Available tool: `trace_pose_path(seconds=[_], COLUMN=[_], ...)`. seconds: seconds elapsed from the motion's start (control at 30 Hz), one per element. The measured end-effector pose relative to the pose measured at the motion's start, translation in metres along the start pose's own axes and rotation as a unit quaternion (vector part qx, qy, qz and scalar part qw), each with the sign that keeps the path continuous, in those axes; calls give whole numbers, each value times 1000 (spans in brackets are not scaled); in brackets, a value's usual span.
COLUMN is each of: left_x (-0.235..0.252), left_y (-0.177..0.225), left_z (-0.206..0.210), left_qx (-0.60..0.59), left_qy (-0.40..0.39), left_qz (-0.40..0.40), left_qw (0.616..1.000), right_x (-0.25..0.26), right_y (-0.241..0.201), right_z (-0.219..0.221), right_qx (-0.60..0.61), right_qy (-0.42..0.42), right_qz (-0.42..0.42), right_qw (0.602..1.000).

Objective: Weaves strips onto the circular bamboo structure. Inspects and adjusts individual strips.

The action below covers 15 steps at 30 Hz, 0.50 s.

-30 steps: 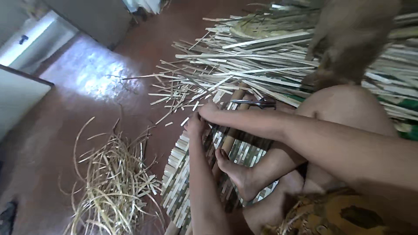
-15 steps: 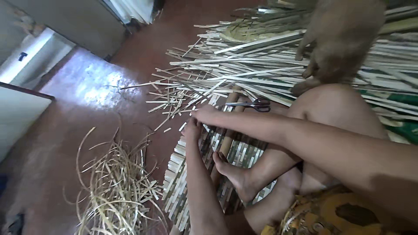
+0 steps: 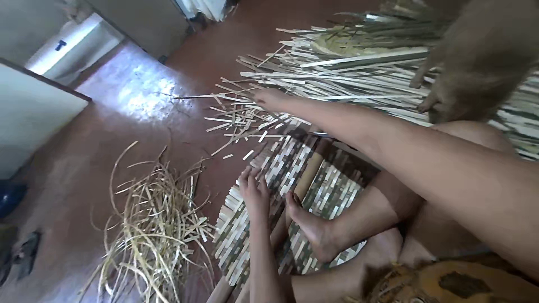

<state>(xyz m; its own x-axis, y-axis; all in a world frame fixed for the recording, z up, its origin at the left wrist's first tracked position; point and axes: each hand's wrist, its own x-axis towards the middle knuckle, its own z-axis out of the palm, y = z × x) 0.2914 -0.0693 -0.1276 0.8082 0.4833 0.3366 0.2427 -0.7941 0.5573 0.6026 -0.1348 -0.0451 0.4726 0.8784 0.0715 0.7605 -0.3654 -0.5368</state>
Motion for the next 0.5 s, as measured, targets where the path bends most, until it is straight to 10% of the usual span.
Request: trace_pose_path(seconds=[0.17,0.5], left_x=[-67,-39], left_y=[-1,-22], left_z=[-45,-56], left_qx=[-74,-62], left_qy=[11,-4], left_qz=[-110,-206], left_qw=[991,976], right_x=[-23,-29], right_y=[90,102], right_z=[65,58], right_qx=[-116,-37], right_qy=[-79,7], right_qz=[208,75], right_qw=[968,996])
